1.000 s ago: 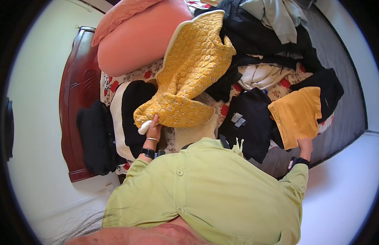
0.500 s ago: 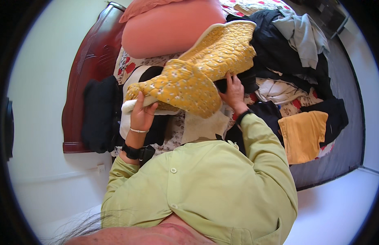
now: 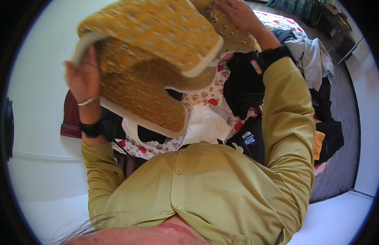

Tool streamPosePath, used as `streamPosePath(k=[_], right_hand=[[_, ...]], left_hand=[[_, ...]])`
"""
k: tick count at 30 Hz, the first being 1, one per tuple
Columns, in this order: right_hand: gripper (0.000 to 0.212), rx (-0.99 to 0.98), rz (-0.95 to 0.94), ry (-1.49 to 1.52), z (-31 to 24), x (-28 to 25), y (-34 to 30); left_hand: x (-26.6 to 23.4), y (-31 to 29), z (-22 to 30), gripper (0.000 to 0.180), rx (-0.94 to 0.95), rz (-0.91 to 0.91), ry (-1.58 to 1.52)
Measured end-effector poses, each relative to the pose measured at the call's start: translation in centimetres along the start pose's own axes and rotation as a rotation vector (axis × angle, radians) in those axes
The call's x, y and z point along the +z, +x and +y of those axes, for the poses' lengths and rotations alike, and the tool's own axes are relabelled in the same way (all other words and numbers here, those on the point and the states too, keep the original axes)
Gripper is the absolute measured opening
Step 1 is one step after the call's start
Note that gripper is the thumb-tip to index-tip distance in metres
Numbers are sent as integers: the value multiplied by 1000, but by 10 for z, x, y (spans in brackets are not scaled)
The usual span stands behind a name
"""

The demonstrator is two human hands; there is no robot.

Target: The person folds a yellow quilted jacket, a black pair of pants, a dark grey shirt, a black t-shirt, and a light grey sweatshirt by hand on a bed.

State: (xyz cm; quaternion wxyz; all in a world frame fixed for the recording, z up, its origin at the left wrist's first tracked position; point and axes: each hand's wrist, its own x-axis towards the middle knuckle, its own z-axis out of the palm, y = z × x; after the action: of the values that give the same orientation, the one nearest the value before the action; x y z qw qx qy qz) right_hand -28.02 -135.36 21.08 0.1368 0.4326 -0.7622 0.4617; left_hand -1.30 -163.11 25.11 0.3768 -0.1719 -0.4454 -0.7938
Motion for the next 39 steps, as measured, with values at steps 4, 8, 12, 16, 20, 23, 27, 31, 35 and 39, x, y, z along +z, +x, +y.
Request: streamPosePath(k=[4,8,12,16,20,23,27,31,35,39], right_hand=[[34,-548,-136,-302,26,38,-21],[31,79,-567,455,24,144,-115],[32,704,-700,957,-13,202,-199],[29,748,-779,946,-13,210,-213],[29,675,-772,950,-14,203,-213],[32,467,-782,538,-18,190,-207],[35,53,-887,378,-39,183,-207],[40,-30,-863,371,-37,186,-221],[40,-89,-903,327,-32,184,-229],[53,37,-991,373,-17,171,-240]], left_hand=[[-38,25,1,44,-36,-160,162],[-107,-14,-73,36,-528,-18,361],[-182,-138,-147,42,-833,314,421],[-191,-217,-174,35,-1050,389,294],[-170,-202,-170,38,-943,351,-23],[-115,-145,-127,44,-1028,-5,-113],[-111,-145,-136,44,-1062,34,96],[-149,-174,-165,41,-1191,202,286],[-148,-190,-161,34,-1362,30,438],[-154,-177,-139,21,-1107,115,259]])
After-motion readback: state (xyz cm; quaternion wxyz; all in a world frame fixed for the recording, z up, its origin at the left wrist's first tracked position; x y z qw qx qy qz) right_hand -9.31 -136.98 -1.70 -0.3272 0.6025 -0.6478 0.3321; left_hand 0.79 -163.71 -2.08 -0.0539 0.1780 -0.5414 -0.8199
